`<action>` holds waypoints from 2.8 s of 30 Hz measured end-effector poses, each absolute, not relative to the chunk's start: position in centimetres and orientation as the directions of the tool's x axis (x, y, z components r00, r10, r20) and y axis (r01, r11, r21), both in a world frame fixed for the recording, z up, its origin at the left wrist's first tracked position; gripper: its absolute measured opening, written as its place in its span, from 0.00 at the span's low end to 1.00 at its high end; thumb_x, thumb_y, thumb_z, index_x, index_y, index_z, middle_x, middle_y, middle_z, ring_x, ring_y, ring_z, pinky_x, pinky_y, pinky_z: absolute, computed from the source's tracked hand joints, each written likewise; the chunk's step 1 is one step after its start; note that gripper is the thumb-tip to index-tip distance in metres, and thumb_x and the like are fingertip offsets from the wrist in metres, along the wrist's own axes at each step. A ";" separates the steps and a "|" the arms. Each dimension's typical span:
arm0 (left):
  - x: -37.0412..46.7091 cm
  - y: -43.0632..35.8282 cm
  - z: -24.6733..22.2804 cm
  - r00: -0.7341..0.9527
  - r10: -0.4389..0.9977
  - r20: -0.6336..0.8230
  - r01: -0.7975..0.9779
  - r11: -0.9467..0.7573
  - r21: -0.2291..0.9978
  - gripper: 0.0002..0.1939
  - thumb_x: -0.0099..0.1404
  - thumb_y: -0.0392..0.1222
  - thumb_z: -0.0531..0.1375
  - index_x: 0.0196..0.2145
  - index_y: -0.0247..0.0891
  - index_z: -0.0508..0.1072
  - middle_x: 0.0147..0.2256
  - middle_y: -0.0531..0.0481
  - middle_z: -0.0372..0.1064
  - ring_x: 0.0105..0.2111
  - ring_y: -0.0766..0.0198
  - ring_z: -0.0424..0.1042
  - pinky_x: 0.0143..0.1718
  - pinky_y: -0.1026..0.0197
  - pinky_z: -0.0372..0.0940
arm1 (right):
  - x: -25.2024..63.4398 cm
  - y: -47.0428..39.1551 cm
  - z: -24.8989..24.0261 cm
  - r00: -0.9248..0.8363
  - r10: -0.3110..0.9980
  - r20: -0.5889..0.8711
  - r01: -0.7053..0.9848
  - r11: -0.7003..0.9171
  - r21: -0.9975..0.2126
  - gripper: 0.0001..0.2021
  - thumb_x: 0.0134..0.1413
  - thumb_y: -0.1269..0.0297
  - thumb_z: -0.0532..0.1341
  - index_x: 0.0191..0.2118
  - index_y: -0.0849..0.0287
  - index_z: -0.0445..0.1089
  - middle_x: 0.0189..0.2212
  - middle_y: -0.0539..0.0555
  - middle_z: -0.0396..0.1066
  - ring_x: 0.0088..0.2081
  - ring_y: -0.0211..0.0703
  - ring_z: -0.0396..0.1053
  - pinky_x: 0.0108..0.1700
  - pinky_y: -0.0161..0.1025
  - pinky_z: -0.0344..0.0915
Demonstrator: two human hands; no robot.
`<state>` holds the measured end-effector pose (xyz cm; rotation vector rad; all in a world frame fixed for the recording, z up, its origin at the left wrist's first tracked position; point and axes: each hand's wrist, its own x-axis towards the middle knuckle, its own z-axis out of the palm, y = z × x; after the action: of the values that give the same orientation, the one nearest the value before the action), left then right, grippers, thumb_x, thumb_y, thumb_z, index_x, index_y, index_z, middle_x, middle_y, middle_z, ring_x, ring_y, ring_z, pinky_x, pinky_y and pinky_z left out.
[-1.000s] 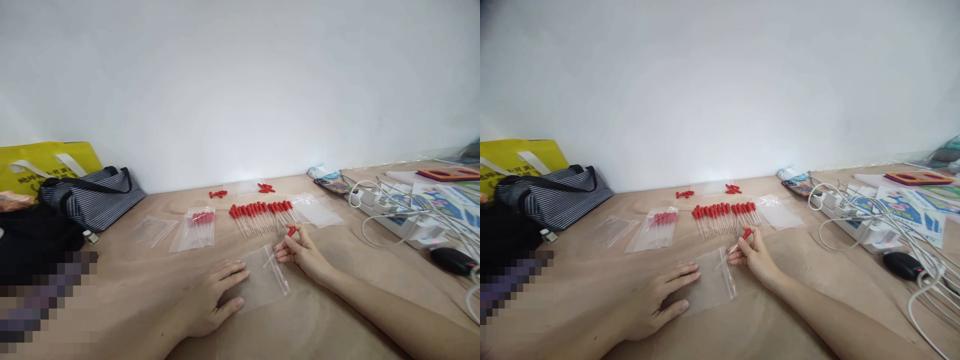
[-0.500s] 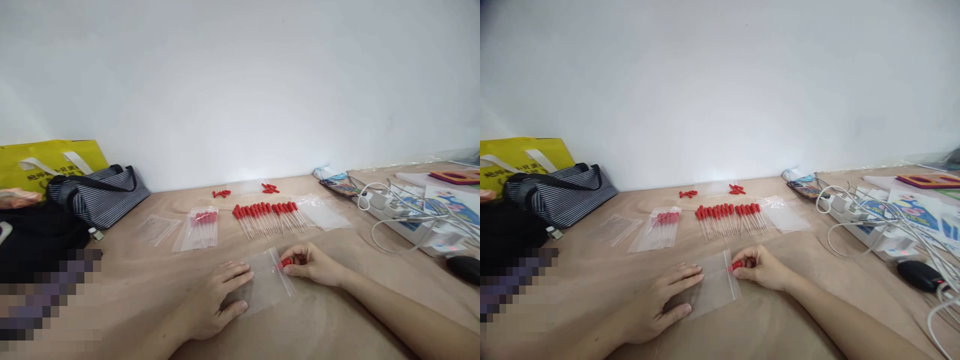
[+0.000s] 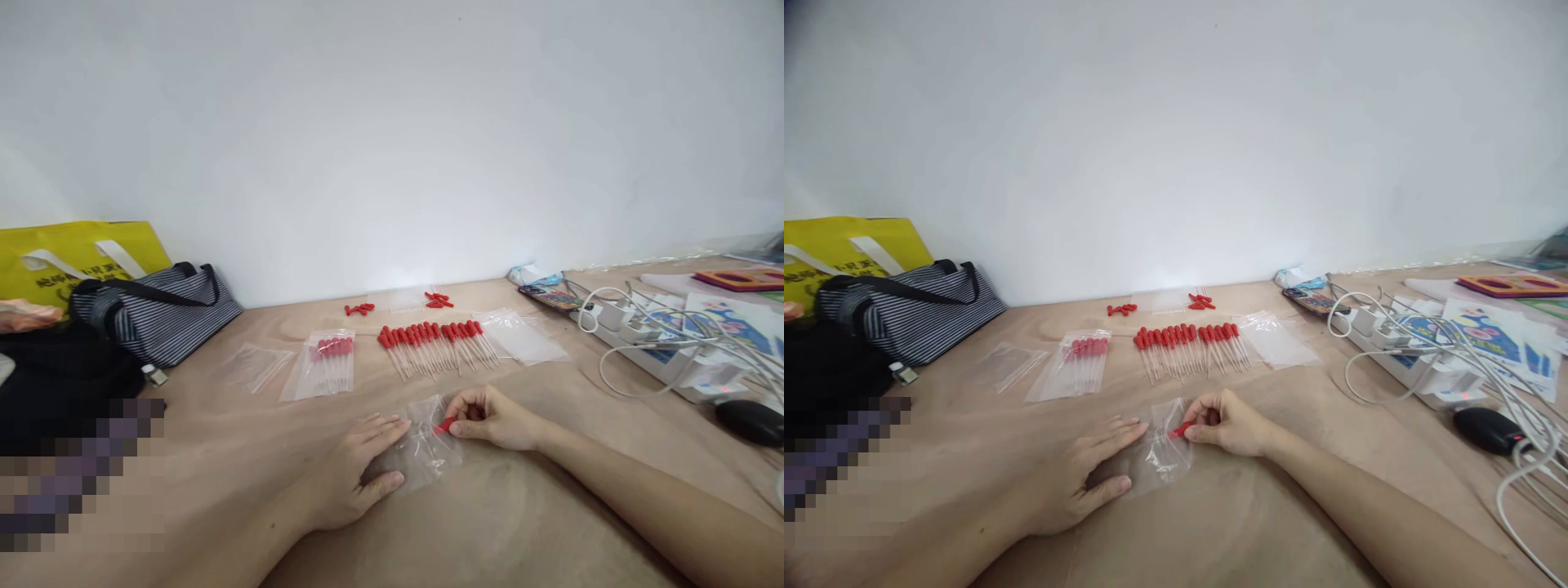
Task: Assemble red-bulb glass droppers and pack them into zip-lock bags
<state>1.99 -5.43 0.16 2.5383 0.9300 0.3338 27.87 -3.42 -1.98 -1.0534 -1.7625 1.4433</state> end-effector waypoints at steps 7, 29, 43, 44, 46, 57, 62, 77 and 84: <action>2.0 -5.4 0.3 0.711 0.702 0.033 0.610 -0.640 0.467 0.28 0.61 0.47 0.53 0.58 0.46 0.50 0.57 0.49 0.52 0.56 0.51 0.50 0.54 0.45 0.50 | 26.9 -3.3 -1.8 -0.460 0.877 0.136 0.301 0.298 -0.906 0.11 0.40 0.56 0.64 0.30 0.56 0.75 0.21 0.49 0.64 0.22 0.31 0.55 0.23 0.30 0.53; 2.0 -4.7 -0.4 0.600 0.773 0.207 0.571 -0.595 0.565 0.12 0.60 0.40 0.53 0.41 0.39 0.71 0.44 0.49 0.69 0.45 0.61 0.67 0.48 0.57 0.61 | 26.2 -3.5 -2.6 -0.341 0.939 0.045 0.153 0.103 -0.983 0.13 0.33 0.56 0.66 0.22 0.63 0.71 0.17 0.48 0.66 0.19 0.30 0.58 0.22 0.30 0.55; 2.0 -5.0 0.2 0.545 0.817 0.187 0.633 -0.547 0.548 0.08 0.55 0.44 0.58 0.32 0.39 0.64 0.45 0.46 0.66 0.46 0.56 0.65 0.45 0.54 0.61 | 27.1 -2.5 -3.0 -0.399 0.917 0.009 0.226 0.108 -0.968 0.13 0.38 0.57 0.64 0.29 0.62 0.73 0.22 0.50 0.68 0.22 0.32 0.61 0.25 0.32 0.57; 2.0 -5.0 0.1 0.556 0.811 0.185 0.629 -0.555 0.545 0.09 0.55 0.44 0.58 0.32 0.39 0.65 0.45 0.45 0.66 0.46 0.56 0.65 0.45 0.54 0.60 | 27.2 -2.5 -3.0 -0.400 0.916 -0.001 0.227 0.098 -0.969 0.14 0.37 0.57 0.65 0.29 0.62 0.73 0.22 0.50 0.69 0.22 0.33 0.61 0.25 0.32 0.57; 1.9 -5.0 0.1 0.575 0.797 0.183 0.619 -0.570 0.540 0.10 0.56 0.44 0.57 0.35 0.39 0.65 0.46 0.45 0.65 0.47 0.57 0.64 0.46 0.54 0.60 | 27.1 -2.5 -3.1 -0.378 0.926 0.004 0.246 0.105 -0.964 0.14 0.36 0.55 0.65 0.28 0.62 0.73 0.21 0.50 0.69 0.22 0.33 0.61 0.25 0.32 0.57; 1.9 -4.9 -0.1 0.628 0.743 0.231 0.573 -0.643 0.509 0.12 0.58 0.42 0.56 0.40 0.39 0.70 0.46 0.46 0.67 0.48 0.58 0.64 0.51 0.53 0.58 | 29.0 -0.2 -1.5 -0.268 0.953 0.143 0.492 0.263 -0.830 0.08 0.43 0.62 0.60 0.24 0.62 0.67 0.21 0.50 0.67 0.23 0.34 0.62 0.25 0.31 0.57; 1.9 -5.0 0.2 0.663 0.705 0.251 0.515 -0.674 0.530 0.13 0.60 0.41 0.54 0.42 0.39 0.70 0.45 0.47 0.68 0.47 0.60 0.65 0.50 0.56 0.60 | 29.1 3.8 0.1 -0.021 0.948 0.319 0.871 0.175 -0.460 0.03 0.44 0.70 0.57 0.28 0.62 0.65 0.29 0.54 0.69 0.32 0.38 0.65 0.32 0.32 0.57; 2.0 -5.2 0.6 0.681 0.712 0.170 0.556 -0.654 0.512 0.16 0.61 0.42 0.53 0.46 0.41 0.69 0.47 0.48 0.67 0.49 0.59 0.63 0.51 0.54 0.59 | 26.5 7.0 0.0 0.162 0.968 0.189 0.921 -0.080 -0.382 0.13 0.45 0.79 0.53 0.40 0.70 0.61 0.37 0.69 0.67 0.40 0.52 0.67 0.36 0.39 0.60; 2.0 -5.2 1.2 0.705 0.703 0.098 0.573 -0.645 0.506 0.19 0.60 0.43 0.54 0.50 0.42 0.65 0.50 0.48 0.64 0.52 0.58 0.60 0.53 0.51 0.56 | 28.1 3.5 1.3 0.009 0.940 0.342 0.721 0.231 -0.653 0.28 0.47 0.73 0.52 0.55 0.66 0.45 0.27 0.52 0.66 0.30 0.41 0.66 0.34 0.36 0.62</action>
<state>2.03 -5.25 1.21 2.4693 0.9821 0.3977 28.12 3.47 1.30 -1.5431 -1.7625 0.3720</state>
